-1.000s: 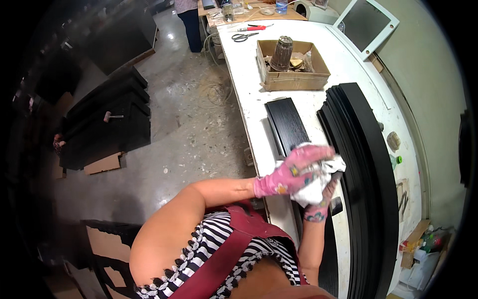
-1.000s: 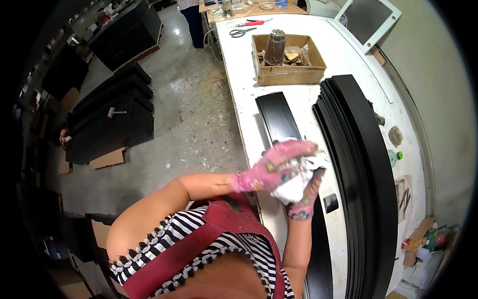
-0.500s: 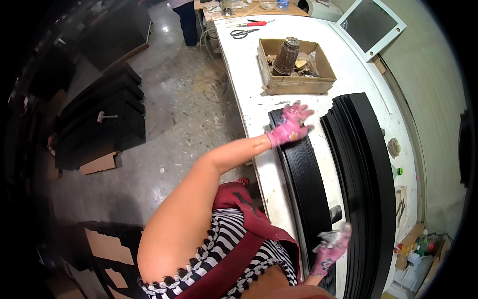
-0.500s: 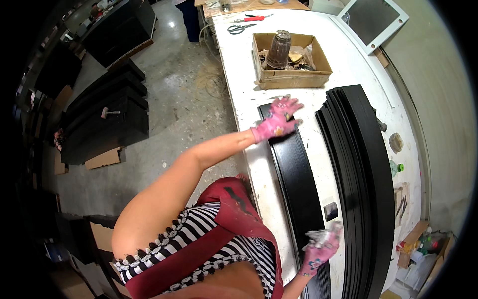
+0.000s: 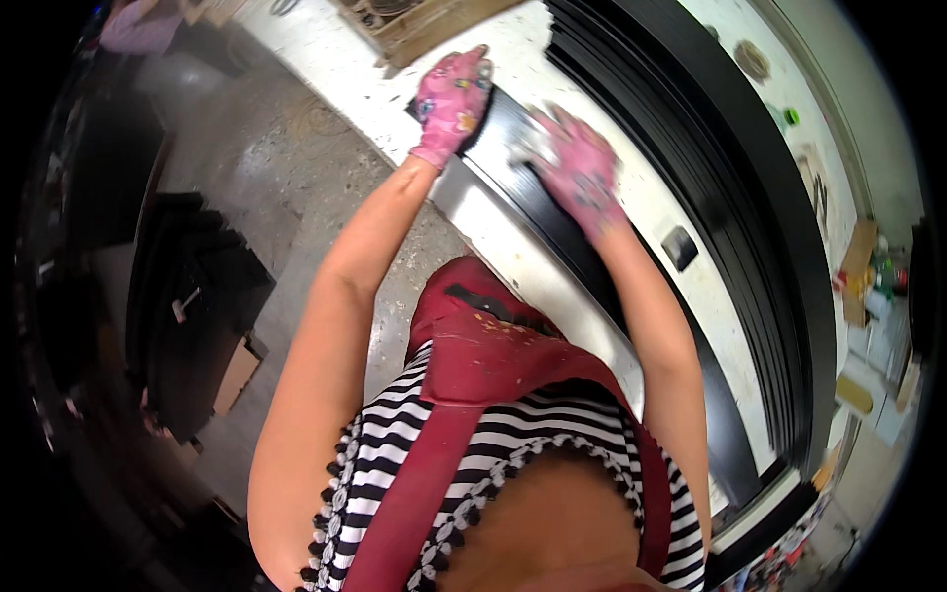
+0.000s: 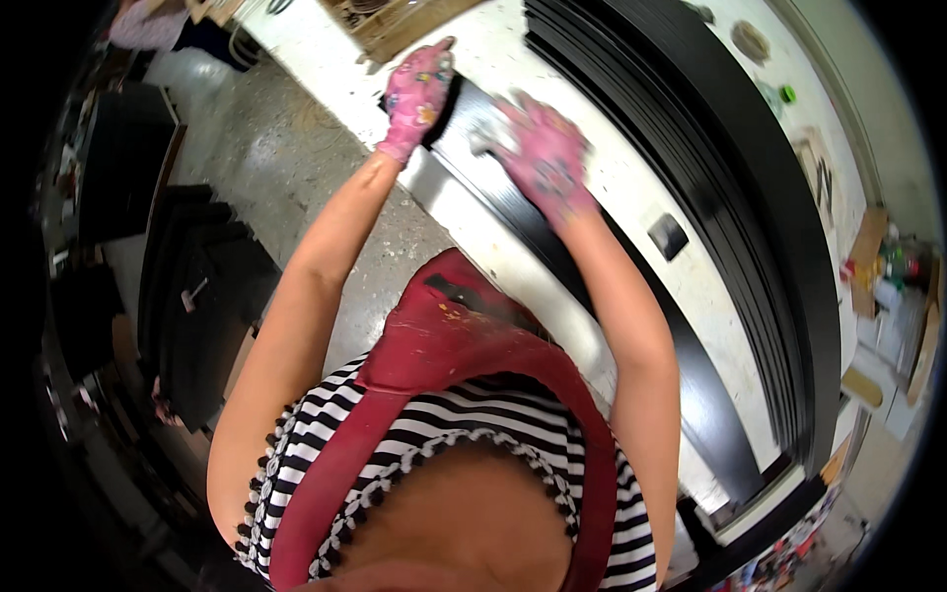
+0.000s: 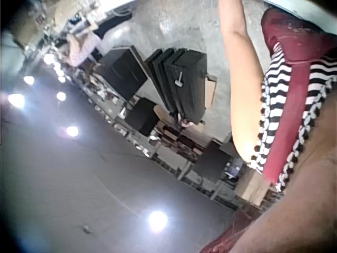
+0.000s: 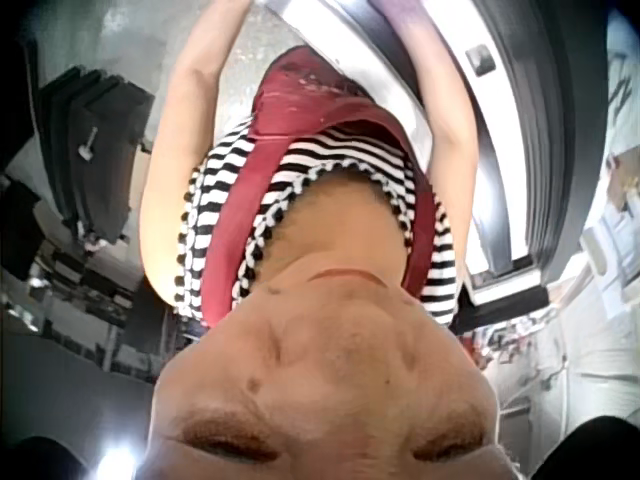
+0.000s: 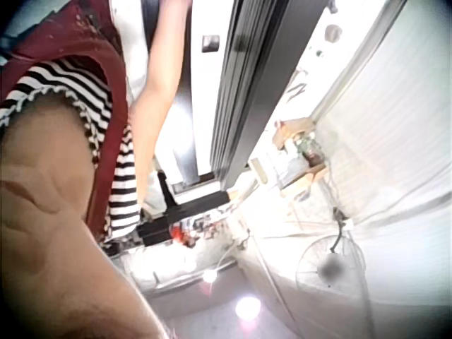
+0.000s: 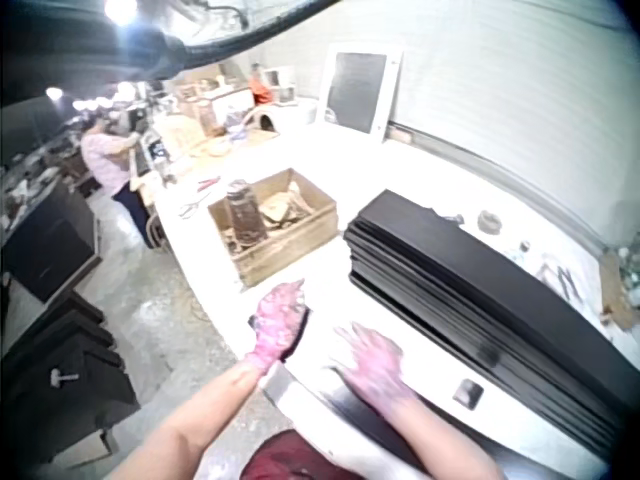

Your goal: The person wipes a long black curved object on a workbench using a white cloth. They repeatedly rub the surface along its length, occasionally adjusting the cloth and repositioning the object to access different areas.

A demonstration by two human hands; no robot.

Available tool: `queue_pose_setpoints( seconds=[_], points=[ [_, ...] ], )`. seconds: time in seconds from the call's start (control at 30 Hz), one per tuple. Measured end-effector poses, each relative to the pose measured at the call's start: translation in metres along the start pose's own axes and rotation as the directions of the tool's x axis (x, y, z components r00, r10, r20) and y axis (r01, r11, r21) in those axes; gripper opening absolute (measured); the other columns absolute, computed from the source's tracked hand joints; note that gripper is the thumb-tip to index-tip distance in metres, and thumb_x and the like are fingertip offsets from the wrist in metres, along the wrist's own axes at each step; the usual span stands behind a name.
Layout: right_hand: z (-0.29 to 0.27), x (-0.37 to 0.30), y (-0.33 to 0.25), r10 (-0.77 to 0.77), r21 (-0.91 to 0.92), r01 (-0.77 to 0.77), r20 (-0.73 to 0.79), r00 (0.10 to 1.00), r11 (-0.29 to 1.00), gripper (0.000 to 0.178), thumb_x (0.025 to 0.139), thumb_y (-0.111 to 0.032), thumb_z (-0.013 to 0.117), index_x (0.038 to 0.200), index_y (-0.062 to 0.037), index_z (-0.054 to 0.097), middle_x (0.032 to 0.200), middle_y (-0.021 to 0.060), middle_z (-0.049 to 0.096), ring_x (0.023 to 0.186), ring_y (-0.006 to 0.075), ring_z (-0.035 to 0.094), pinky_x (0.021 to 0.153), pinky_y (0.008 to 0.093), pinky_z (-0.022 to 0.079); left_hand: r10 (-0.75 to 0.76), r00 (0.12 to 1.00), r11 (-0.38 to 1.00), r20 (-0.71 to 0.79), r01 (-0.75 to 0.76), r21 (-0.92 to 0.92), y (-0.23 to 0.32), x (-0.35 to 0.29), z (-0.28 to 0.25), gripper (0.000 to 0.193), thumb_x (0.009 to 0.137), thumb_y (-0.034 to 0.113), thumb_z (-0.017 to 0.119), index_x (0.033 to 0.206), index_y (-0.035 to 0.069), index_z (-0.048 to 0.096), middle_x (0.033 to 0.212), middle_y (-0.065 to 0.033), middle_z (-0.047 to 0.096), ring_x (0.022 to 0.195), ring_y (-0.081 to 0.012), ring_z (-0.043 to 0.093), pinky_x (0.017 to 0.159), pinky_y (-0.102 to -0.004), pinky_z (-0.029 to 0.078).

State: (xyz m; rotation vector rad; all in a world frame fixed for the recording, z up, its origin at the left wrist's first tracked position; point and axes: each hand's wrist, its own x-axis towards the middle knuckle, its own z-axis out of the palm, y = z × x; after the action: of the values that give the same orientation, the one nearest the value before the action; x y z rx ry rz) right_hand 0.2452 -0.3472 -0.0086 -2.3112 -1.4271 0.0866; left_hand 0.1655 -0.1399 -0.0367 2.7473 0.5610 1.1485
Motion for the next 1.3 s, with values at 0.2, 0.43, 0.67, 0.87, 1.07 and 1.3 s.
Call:
queue_pose_setpoints(
  seconds=[0.2, 0.43, 0.67, 0.87, 1.07, 1.3],
  points=[
    [0.016, 0.028, -0.026, -0.084, -0.051, 0.078, -0.127, 0.988, 0.996, 0.049, 0.084, -0.040, 0.058, 0.127, -0.0176, 0.058, 0.136, 0.0096, 0.053, 0.114, 0.0315, 0.054, 0.090, 0.0460, 0.043, -0.099, 0.985, 0.898, 0.144, 0.151, -0.414, -0.030, -0.008, 0.014, 0.031, 0.092, 0.020, 0.061, 0.120, 0.009, 0.065, 0.112, -0.0140, 0.068, 0.103, -0.0294, 0.064, 0.092, -0.0362, 0.050],
    [-0.074, -0.201, 0.008, 0.528, -0.469, -0.419, 0.125, 0.840, 0.778, 0.066, 0.084, -0.043, 0.063, 0.144, -0.0286, 0.042, 0.154, -0.0001, 0.035, 0.143, 0.0247, 0.029, 0.118, 0.0470, 0.015, -0.065, 0.957, 0.971, 0.284, 0.126, -0.201, -0.011, 0.006, -0.013, 0.038, 0.089, 0.033, 0.065, 0.120, 0.010, 0.065, 0.119, -0.0123, 0.066, 0.111, -0.0296, 0.060, 0.098, -0.0370, 0.045],
    [-0.083, -0.289, 0.039, 0.568, -0.246, -0.653, -0.340, 0.750, 0.716, 0.057, 0.087, -0.046, 0.054, 0.137, -0.0194, 0.055, 0.140, 0.0045, 0.053, 0.133, 0.0301, 0.042, 0.110, 0.0452, 0.031, 0.157, 0.988, 0.942, -0.016, -0.154, -0.299, 0.038, -0.021, -0.014, 0.039, 0.083, 0.017, 0.073, 0.119, 0.005, 0.063, 0.114, -0.0139, 0.066, 0.110, -0.0297, 0.062, 0.098, -0.0406, 0.047],
    [-0.050, -0.241, 0.017, 0.586, 0.377, -0.453, -0.427, 0.689, 0.808, 0.090, 0.089, -0.067, 0.046, 0.145, 0.0018, 0.035, 0.147, 0.0242, 0.037, 0.134, 0.0381, 0.040, 0.112, 0.0455, 0.031, 0.392, 0.820, 0.462, 0.417, 0.217, -0.860, 0.212, -0.065, -0.058, 0.081, 0.082, 0.039, 0.075, 0.147, 0.010, 0.037, 0.149, -0.0187, 0.038, 0.142, -0.0341, 0.029, 0.116, -0.0429, 0.027],
    [-0.065, -0.215, -0.006, 0.670, 0.966, -0.109, -0.080, 0.738, 0.236, 0.084, 0.087, -0.039, 0.068, 0.145, 0.0077, 0.029, 0.146, 0.0202, 0.036, 0.134, 0.0319, 0.040, 0.112, 0.0404, 0.033, 0.339, 0.836, 0.374, 0.430, 0.300, -0.878, 0.243, -0.080, -0.052, 0.080, 0.059, 0.033, 0.086, 0.131, 0.011, 0.056, 0.132, -0.0153, 0.055, 0.131, -0.0315, 0.047, 0.108, -0.0423, 0.039],
    [-0.122, -0.188, 0.093, 0.633, 0.502, -0.574, 0.065, 0.772, 0.648, 0.047, 0.090, -0.018, 0.062, 0.135, -0.0047, 0.052, 0.131, 0.0143, 0.058, 0.121, 0.0272, 0.057, 0.101, 0.0337, 0.044, 0.015, 0.875, 0.365, 0.484, 0.445, -0.817, 0.156, -0.058, -0.050, 0.058, 0.050, -0.005, 0.050, 0.104, 0.006, 0.067, 0.105, -0.0087, 0.068, 0.115, -0.0272, 0.056, 0.098, -0.0401, 0.047]
  ],
)
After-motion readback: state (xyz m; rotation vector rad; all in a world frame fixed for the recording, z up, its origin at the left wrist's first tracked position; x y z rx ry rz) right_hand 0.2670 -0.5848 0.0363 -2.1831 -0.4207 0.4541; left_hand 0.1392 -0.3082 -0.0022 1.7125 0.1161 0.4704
